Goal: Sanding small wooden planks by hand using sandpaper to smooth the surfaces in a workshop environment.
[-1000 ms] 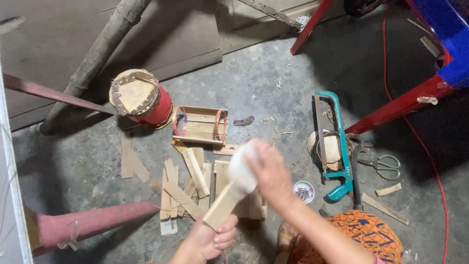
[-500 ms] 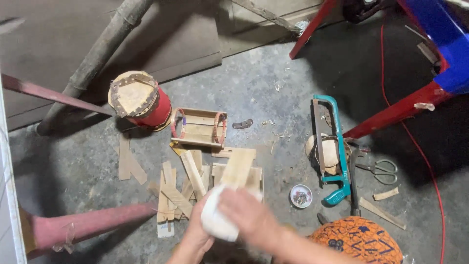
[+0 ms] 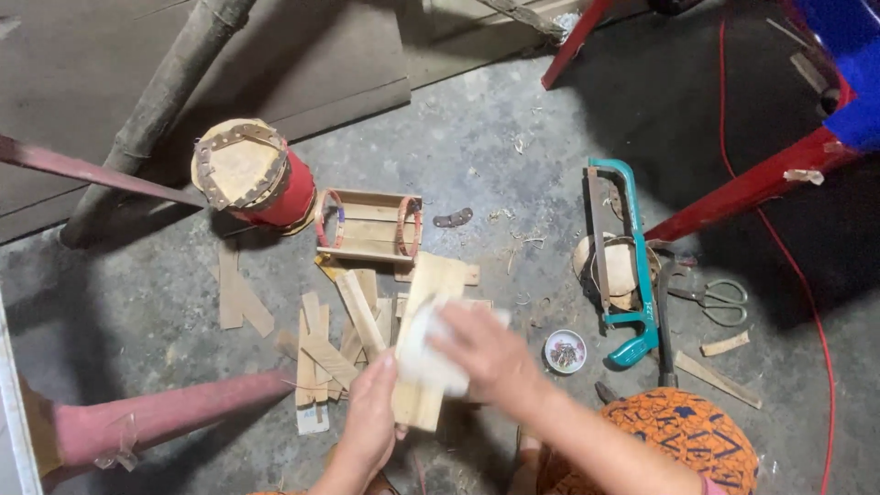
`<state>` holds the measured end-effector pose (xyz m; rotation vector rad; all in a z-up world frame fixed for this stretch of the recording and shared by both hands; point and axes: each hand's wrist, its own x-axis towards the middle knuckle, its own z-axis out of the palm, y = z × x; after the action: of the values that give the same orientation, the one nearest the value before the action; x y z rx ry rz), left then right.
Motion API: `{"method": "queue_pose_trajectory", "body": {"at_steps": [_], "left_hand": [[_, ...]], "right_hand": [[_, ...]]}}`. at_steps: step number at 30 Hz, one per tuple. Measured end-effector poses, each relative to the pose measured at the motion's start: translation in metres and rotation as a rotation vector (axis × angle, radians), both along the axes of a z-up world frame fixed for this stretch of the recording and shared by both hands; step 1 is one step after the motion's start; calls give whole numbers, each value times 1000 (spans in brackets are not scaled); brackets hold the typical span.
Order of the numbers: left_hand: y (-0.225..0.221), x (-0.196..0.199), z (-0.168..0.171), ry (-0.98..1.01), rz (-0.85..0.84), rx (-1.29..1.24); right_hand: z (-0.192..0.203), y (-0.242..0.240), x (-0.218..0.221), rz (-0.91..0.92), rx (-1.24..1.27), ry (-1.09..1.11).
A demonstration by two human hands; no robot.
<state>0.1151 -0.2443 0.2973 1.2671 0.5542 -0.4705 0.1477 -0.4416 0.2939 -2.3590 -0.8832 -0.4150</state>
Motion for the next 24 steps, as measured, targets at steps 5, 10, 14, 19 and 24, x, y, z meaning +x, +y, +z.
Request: {"method": "queue_pose_trajectory", "body": {"at_steps": [5, 10, 14, 19, 24], "left_hand": [[4, 2, 8, 63, -57, 74], [16, 5, 11, 51, 72, 91], [11, -10, 1, -32, -155, 68], [13, -3, 5, 86, -12, 120], [12, -9, 7, -151, -362, 258]], "right_hand": [[-4, -2, -12, -23, -34, 62], [12, 18, -26, 218, 105, 12], [-3, -12, 12, -137, -17, -70], [8, 18, -35, 22, 38, -112], [-12, -16, 12, -304, -295, 31]]}}
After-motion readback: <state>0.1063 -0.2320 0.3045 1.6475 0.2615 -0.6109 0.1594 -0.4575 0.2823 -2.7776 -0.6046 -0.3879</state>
